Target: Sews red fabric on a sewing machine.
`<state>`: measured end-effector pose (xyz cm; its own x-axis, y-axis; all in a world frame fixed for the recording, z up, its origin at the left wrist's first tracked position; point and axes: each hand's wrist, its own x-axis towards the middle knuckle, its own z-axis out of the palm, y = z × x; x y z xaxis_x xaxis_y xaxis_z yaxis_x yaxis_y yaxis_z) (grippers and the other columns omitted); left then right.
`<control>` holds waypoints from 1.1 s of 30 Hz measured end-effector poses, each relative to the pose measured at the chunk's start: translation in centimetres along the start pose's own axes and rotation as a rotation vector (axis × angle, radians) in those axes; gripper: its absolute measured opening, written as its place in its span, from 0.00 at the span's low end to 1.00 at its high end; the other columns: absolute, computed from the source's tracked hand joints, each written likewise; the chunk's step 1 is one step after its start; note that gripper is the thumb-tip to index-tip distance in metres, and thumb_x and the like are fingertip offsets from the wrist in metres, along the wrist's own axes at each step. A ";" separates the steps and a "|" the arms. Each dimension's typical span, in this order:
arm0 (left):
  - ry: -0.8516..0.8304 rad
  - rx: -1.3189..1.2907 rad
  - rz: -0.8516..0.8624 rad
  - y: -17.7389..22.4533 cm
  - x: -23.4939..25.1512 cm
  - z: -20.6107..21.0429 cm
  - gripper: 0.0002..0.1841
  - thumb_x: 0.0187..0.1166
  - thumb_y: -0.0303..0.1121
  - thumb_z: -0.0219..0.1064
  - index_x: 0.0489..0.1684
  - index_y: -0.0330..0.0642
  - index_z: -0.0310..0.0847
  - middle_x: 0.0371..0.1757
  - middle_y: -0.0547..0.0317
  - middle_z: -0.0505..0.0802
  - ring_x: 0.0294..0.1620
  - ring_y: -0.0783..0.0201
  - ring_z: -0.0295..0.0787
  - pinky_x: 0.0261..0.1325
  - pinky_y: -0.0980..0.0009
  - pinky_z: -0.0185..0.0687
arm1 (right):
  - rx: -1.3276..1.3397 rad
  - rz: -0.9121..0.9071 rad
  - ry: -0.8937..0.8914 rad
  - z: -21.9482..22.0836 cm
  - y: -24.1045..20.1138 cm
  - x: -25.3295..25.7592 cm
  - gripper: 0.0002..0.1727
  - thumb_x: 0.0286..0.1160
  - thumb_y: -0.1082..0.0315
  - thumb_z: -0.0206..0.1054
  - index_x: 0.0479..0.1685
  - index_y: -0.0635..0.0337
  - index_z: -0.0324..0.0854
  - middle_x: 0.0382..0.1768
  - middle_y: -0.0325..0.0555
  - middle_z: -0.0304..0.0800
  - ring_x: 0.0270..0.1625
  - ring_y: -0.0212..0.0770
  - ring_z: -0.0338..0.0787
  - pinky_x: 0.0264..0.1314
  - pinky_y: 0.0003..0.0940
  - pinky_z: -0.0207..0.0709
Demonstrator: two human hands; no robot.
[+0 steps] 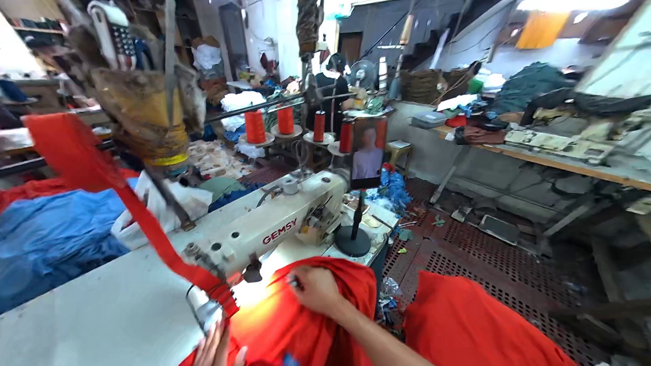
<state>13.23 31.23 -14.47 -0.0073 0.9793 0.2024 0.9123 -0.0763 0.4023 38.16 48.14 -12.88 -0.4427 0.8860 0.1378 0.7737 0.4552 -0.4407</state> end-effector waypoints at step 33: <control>0.196 0.196 0.018 -1.3 2.5 1.4 0.25 0.75 0.36 0.57 0.70 0.37 0.84 0.79 0.51 0.84 0.83 0.53 0.76 0.86 0.44 0.64 | -0.067 -0.316 -0.116 5.0 -11.5 -1.5 0.19 0.66 0.63 0.69 0.57 0.54 0.86 0.47 0.49 0.91 0.47 0.51 0.93 0.38 0.52 0.85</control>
<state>12.61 34.07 -15.75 -0.0520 0.9217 0.3843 0.9748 -0.0368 0.2200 27.69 41.11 -12.49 -0.7107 0.6863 0.1546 0.6166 0.7135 -0.3328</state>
